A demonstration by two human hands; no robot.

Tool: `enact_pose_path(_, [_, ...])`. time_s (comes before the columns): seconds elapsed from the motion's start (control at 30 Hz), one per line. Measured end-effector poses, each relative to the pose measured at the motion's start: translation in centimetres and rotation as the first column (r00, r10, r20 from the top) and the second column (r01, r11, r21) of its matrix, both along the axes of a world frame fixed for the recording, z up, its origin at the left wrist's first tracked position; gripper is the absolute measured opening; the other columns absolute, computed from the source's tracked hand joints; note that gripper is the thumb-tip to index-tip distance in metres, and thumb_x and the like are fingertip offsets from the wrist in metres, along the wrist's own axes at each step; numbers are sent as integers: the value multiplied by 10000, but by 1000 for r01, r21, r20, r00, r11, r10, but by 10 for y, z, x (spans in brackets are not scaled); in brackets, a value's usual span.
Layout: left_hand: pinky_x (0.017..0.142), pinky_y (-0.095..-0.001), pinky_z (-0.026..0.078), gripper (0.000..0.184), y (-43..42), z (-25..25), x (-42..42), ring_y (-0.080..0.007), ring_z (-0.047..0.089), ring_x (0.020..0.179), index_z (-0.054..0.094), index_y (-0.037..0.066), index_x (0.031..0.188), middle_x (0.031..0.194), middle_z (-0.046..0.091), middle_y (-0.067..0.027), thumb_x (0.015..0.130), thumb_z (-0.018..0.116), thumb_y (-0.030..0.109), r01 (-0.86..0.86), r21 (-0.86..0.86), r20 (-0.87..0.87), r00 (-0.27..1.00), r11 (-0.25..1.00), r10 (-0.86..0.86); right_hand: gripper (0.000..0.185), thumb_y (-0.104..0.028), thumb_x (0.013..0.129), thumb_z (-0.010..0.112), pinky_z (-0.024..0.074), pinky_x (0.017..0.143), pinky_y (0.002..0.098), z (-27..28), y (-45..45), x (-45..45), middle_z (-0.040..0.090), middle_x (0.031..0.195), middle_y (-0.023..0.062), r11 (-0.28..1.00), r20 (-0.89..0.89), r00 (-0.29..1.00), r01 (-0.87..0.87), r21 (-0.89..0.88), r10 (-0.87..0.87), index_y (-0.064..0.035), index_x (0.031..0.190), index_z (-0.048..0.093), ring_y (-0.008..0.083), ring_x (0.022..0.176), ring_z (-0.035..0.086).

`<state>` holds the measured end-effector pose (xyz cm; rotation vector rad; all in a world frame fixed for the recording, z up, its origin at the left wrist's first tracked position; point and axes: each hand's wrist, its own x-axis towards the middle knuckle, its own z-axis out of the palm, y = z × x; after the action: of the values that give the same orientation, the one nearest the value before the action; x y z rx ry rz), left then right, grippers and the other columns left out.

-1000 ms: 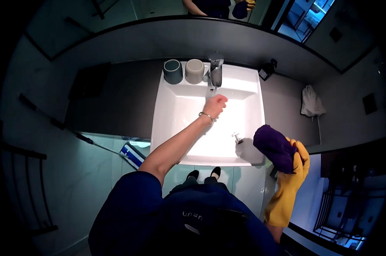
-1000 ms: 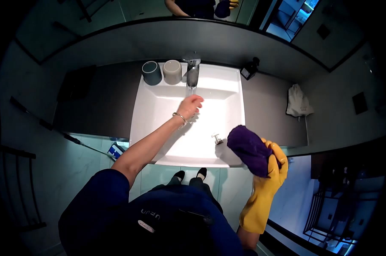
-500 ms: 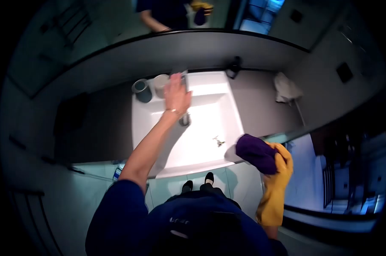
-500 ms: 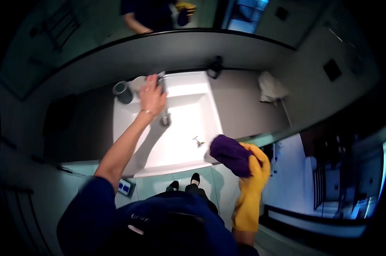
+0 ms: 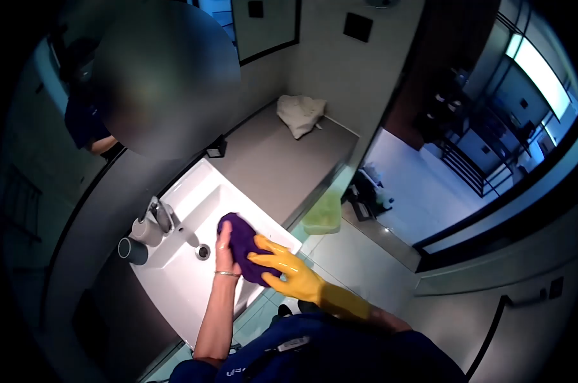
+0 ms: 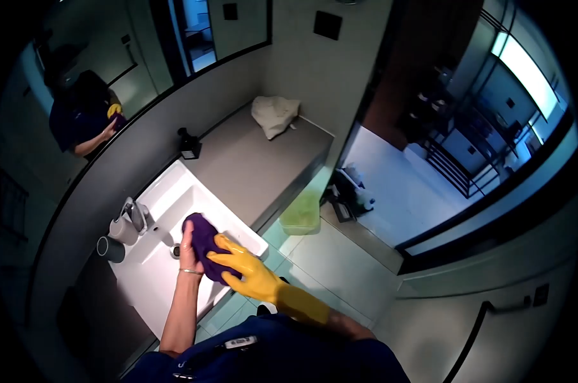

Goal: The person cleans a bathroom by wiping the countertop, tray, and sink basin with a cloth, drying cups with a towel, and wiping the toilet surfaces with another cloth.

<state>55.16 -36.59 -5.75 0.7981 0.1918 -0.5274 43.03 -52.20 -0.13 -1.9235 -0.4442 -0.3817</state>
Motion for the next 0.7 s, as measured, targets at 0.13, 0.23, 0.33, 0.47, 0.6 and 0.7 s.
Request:
enact_pose_path(0.13, [871, -309, 456, 497, -50, 38, 35, -169, 538, 1028, 491, 60, 1258, 1145, 564, -78, 878, 639, 344, -207, 437, 512, 857, 875, -53, 444, 88, 779, 597, 362, 1033, 348, 40, -41, -31, 485, 1340, 154, 963, -42, 970, 242, 116, -239, -52, 1200, 582, 277, 1240, 460])
enact_pose_path(0.23, [944, -343, 404, 688, -87, 83, 68, -260, 537, 1091, 414, 50, 1317, 1177, 565, -159, 809, 683, 427, -396, 723, 626, 723, 566, -293, 300, -1, 898, 496, 407, 971, 307, 54, -108, -57, 571, 1242, 85, 819, -273, 903, 419, 391, -332, -30, 1188, 567, 195, 1137, 530])
enact_pose_path(0.33, [1012, -495, 319, 955, -124, -59, 165, -358, 486, 1156, 323, 84, 1386, 1251, 507, -215, 672, 739, 562, -685, 726, 491, 579, -61, -650, 356, -185, 990, 397, 352, 1061, 382, -1, -211, -91, 510, 1280, 195, 384, -250, 944, 317, 867, -214, 48, 1243, 486, 276, 1204, 495])
enact_pose_path(0.47, [1002, -593, 239, 995, -164, -95, 144, -358, 355, 1264, 358, 141, 1377, 1317, 433, -201, 616, 657, 707, -610, 604, 158, 722, -512, -674, 441, -271, 998, 371, 248, 1128, 424, -92, -323, -150, 449, 1368, 152, 2, -264, 926, 275, 962, -271, 13, 1330, 428, 267, 1299, 388])
enact_pose_path(0.6, [992, -642, 217, 812, -215, -91, 107, -405, 248, 1320, 383, 177, 1381, 1428, 311, -194, 731, 653, 581, -606, 575, 406, 795, -550, -451, 499, -358, 994, 360, 172, 1151, 419, -77, -414, -208, 428, 1405, 105, 4, -376, 850, 406, 914, -369, -25, 1364, 402, 229, 1351, 318])
enact_pose_path(0.7, [984, -452, 366, 647, -297, -33, 28, -348, 450, 1188, 521, 67, 1250, 1306, 460, -229, 737, 713, 411, -723, 690, 610, 599, -23, -519, 564, -437, 981, 365, 191, 1143, 429, -72, -461, -205, 383, 1428, 126, 38, -338, 893, 365, 930, -297, -30, 1370, 389, 248, 1343, 325])
